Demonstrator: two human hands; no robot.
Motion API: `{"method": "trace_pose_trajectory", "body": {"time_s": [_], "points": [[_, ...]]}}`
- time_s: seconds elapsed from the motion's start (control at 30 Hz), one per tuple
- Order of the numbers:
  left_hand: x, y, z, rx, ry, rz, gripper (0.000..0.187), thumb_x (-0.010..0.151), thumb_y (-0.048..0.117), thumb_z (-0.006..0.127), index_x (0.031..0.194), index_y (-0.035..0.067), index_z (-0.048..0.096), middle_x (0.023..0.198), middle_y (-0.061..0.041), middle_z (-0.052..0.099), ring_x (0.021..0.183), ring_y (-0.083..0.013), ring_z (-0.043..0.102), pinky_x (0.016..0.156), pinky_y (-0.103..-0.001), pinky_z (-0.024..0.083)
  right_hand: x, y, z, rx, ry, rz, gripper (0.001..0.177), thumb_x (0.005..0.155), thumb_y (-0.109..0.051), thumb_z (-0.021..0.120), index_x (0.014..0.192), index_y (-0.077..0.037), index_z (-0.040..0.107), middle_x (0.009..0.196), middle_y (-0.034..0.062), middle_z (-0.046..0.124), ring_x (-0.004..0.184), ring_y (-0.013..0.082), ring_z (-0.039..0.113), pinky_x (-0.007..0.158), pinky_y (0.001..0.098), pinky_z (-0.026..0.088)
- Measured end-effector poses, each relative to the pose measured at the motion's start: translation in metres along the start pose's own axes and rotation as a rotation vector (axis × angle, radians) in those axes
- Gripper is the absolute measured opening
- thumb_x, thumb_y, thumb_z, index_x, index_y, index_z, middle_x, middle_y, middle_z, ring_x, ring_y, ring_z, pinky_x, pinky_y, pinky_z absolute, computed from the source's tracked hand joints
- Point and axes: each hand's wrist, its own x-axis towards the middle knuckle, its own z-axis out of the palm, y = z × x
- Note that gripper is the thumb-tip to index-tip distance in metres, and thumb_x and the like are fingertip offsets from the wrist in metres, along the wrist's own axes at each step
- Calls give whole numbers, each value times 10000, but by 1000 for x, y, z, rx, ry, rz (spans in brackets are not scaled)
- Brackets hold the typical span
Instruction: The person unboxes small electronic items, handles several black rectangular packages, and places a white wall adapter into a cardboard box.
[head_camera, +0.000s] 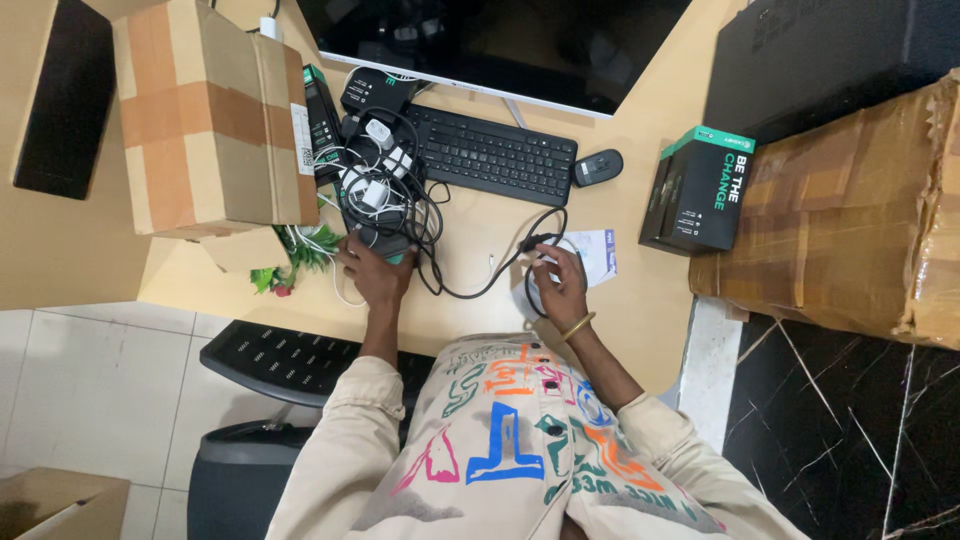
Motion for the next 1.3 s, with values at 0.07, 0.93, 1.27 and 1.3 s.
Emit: {"method": "trace_pose_trajectory", "body": {"time_s": [0.07,0.93,1.27,1.3], "points": [[-3,23,-4,12,-60,-88,1067,666,349,935,1475,59,303,1504,-223,304,1267,-502,430,1029,-565,418,0,-2,0,-9,-3,3,300,998,-110,612,1291,-45,630,1327,103,505,1051,183,659,813,295,603],[-20,27,5,136,-183,-303,1432,567,424,996,1594,119,46,1385,-279,438,1263,-478,432,996,-606,433,-2,1,-18,107,-27,114,332,1015,-203,617,1309,-49,614,1260,67,586,1039,137,675,837,280,583],[-45,40,8,-1077,-754,-602,690,824,383,751,1400,161,443,1096,-25,635,986,-182,642,804,-432,552,-2,-48,24,74,-575,235,401,1022,-331,611,1323,-67,600,1120,42,691,1049,164,632,893,323,514],[-48,42,10,-1125,-774,-593,610,835,392,750,1339,159,497,1074,-27,626,971,-180,632,798,-428,553,-6,-65,27,74,-570,233,401,1022,-331,611,1323,-67,600,1120,42,691,1049,164,632,893,323,514]]}}
